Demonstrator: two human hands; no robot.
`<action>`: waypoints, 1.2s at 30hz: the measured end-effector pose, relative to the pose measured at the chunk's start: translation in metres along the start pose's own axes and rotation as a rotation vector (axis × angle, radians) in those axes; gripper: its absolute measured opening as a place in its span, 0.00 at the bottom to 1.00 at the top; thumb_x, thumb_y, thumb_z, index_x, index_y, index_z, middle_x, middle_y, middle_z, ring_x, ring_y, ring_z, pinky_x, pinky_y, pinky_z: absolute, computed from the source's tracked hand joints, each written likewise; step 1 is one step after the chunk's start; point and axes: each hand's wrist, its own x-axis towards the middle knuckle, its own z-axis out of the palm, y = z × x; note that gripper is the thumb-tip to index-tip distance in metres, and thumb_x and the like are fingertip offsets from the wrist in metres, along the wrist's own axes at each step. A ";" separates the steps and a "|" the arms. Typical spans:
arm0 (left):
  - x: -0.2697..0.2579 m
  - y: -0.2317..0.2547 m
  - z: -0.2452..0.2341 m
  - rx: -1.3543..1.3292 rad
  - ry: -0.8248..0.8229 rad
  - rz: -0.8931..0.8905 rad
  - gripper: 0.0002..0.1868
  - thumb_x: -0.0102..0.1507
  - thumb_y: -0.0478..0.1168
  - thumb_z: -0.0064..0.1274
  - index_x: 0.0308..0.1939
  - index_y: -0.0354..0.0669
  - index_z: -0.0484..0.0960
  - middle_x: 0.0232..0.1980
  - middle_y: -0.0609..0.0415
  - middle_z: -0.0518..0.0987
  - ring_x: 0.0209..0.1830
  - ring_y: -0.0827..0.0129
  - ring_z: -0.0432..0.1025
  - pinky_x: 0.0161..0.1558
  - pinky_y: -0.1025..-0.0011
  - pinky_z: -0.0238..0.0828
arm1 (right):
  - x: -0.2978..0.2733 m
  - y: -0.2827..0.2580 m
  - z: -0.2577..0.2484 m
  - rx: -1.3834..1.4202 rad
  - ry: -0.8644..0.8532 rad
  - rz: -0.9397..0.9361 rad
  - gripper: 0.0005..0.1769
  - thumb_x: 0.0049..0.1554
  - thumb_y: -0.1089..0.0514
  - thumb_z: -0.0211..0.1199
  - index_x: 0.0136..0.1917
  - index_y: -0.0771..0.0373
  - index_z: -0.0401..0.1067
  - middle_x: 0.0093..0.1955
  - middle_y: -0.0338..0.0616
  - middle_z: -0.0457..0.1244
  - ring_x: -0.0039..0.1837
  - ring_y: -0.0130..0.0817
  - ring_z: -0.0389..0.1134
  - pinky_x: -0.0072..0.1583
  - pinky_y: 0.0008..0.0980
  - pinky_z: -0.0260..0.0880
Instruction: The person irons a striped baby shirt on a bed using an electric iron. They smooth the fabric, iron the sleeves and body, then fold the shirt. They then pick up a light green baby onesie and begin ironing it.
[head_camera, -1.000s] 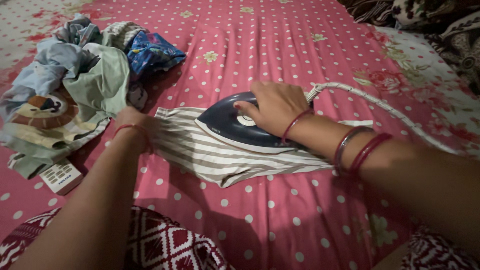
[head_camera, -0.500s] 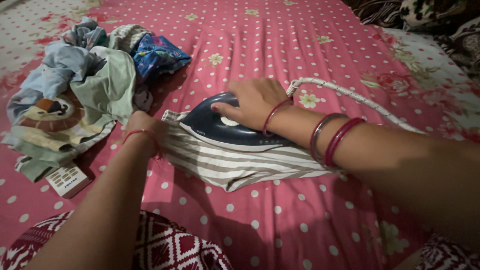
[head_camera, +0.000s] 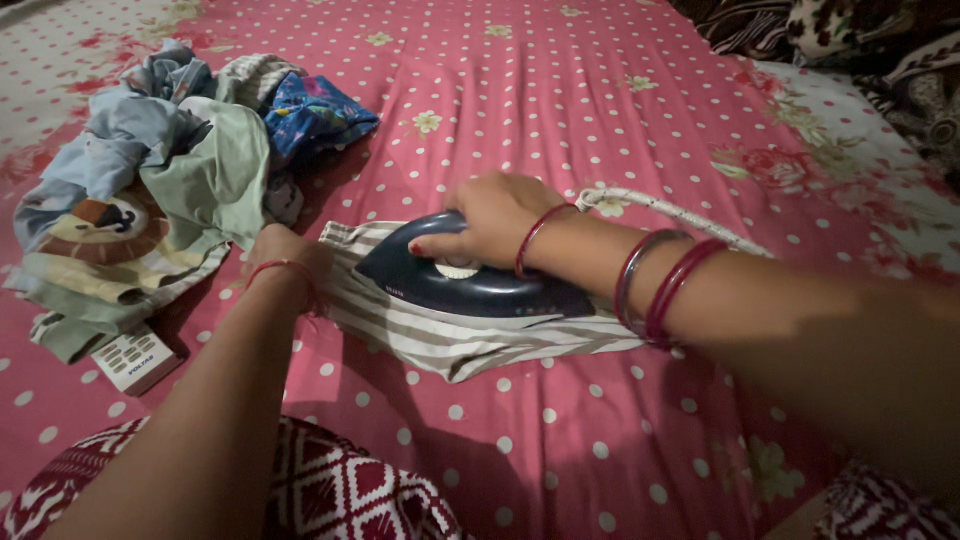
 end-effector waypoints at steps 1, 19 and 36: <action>0.001 0.001 0.001 0.001 0.001 0.003 0.23 0.55 0.43 0.61 0.50 0.29 0.84 0.54 0.32 0.81 0.55 0.40 0.77 0.56 0.53 0.74 | -0.003 -0.001 -0.001 0.005 0.005 -0.004 0.36 0.48 0.23 0.62 0.46 0.56 0.81 0.42 0.53 0.71 0.47 0.51 0.73 0.52 0.50 0.71; 0.012 -0.004 0.005 -0.294 -0.134 -0.033 0.24 0.57 0.43 0.55 0.46 0.21 0.82 0.45 0.32 0.84 0.43 0.46 0.83 0.42 0.53 0.78 | -0.049 -0.015 -0.004 0.026 -0.061 0.027 0.37 0.47 0.22 0.60 0.47 0.56 0.81 0.40 0.53 0.71 0.46 0.51 0.73 0.51 0.49 0.71; 0.052 -0.023 0.033 -0.049 -0.044 0.073 0.24 0.56 0.49 0.61 0.44 0.29 0.87 0.44 0.36 0.85 0.44 0.49 0.82 0.46 0.57 0.77 | -0.049 -0.026 -0.015 -0.073 -0.160 -0.068 0.40 0.39 0.19 0.63 0.40 0.57 0.83 0.37 0.53 0.71 0.44 0.51 0.74 0.49 0.49 0.72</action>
